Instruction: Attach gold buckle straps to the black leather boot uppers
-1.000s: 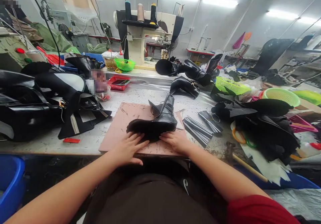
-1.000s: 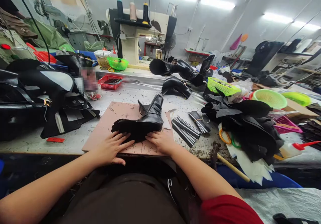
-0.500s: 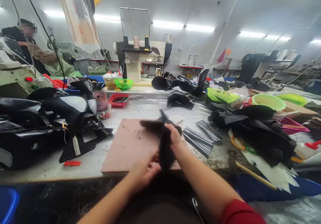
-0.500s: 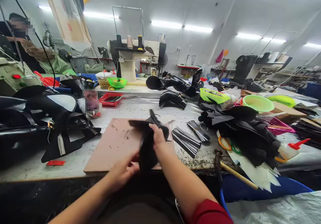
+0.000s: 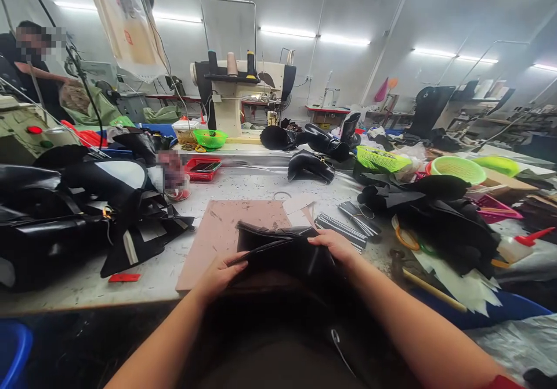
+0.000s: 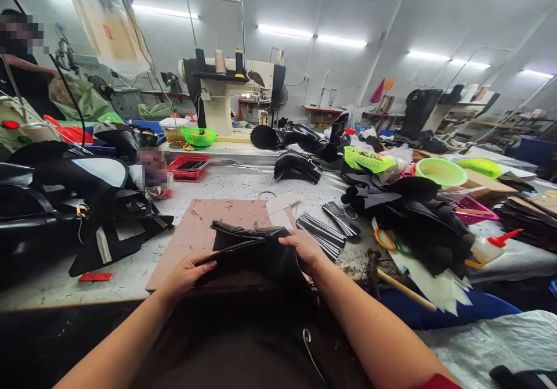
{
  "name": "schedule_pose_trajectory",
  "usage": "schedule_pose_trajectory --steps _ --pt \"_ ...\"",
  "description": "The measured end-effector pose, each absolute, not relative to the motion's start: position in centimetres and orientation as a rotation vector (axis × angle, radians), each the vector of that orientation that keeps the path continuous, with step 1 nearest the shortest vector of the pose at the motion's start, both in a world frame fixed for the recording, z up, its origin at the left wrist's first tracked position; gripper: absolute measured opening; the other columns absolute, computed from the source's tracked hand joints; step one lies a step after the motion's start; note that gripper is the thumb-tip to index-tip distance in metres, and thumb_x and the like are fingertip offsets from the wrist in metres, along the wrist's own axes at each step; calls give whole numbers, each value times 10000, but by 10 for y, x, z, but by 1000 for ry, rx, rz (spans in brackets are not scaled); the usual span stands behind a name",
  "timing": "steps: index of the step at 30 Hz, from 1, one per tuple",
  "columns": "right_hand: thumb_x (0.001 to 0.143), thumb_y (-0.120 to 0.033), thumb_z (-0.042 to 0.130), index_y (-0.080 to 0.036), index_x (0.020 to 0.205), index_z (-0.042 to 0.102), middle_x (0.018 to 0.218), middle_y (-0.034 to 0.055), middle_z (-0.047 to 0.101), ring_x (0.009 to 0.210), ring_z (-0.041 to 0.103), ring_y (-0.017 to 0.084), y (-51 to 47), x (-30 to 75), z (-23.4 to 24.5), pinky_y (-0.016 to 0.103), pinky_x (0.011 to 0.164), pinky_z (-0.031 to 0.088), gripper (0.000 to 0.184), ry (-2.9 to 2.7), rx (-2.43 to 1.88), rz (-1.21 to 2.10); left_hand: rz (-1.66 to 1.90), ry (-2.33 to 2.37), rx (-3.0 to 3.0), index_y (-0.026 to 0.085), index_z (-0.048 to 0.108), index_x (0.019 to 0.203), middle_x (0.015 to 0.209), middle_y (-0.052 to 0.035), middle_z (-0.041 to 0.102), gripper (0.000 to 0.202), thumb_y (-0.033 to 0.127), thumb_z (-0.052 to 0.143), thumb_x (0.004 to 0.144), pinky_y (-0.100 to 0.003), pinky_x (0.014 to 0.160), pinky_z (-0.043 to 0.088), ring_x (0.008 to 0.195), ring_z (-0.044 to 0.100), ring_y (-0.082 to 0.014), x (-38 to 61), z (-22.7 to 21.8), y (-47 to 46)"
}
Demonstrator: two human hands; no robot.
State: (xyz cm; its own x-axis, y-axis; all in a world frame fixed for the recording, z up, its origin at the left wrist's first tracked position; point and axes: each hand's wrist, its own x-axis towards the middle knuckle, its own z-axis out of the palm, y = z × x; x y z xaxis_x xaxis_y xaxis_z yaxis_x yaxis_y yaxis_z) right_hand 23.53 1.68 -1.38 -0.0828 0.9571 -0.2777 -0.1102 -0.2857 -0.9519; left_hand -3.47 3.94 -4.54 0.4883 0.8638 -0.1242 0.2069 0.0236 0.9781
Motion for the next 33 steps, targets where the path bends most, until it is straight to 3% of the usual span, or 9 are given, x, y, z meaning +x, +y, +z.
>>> schedule_pose_trajectory --steps 4,7,9,11,15,19,25,29,33 --pt "534 -268 652 -152 725 619 635 15 648 624 614 180 17 245 -10 296 644 471 227 -1105 -1334 1493 616 938 1350 168 681 1020 1014 -82 693 529 535 672 639 -430 920 425 989 598 -298 -43 -49 32" --pt "580 -284 682 -163 873 592 663 8 633 667 608 207 17 253 10 335 667 458 330 -1507 -1656 1051 563 881 1289 190 651 1085 1052 -69 680 497 479 666 681 -408 940 415 1016 590 -278 -44 -43 25" --pt "620 -298 693 -180 1010 560 830 48 650 809 607 240 18 249 32 365 739 448 428 -1882 -1719 604 528 845 1287 209 601 1160 1099 -60 660 500 446 643 721 -404 957 404 1054 572 -267 -43 -36 22" --pt "622 -302 727 -195 1101 543 1075 90 610 1023 549 264 21 234 53 374 859 410 524 -2277 -1462 371 504 838 1302 215 559 1210 1143 -62 638 527 444 621 740 -418 963 399 1072 561 -272 -42 -28 18" --pt "734 -348 677 -169 1129 567 1147 102 603 1014 572 233 38 182 68 311 819 425 447 -3006 -799 459 522 954 1431 213 606 1156 1203 -69 602 542 498 638 695 -450 987 371 1115 524 -310 -39 -19 12" --pt "832 -289 585 -189 965 644 919 54 692 788 621 181 62 151 54 264 678 417 176 -3322 -697 365 588 898 1394 223 603 1162 1165 -59 627 502 496 602 741 -427 987 380 1096 541 -290 -44 -22 0" --pt "819 -223 615 -177 831 628 830 36 694 737 608 153 65 158 43 285 821 372 50 -3220 -612 176 538 828 1169 205 611 1152 1106 -65 656 479 451 624 741 -417 970 393 1066 565 -284 -75 -26 -1" --pt "837 -229 597 -159 884 596 875 55 689 813 610 162 42 151 50 283 804 374 85 -3189 -382 296 423 586 1263 170 642 1104 1083 -110 657 659 680 416 754 -476 955 386 1089 542 -328 -71 -13 10" --pt "888 -256 524 -164 908 565 891 64 679 815 602 165 25 145 60 296 793 360 103 -3193 -199 222 416 625 1550 158 600 1157 1100 -114 640 810 724 153 791 -456 951 396 1180 471 -304 -48 -10 -4"
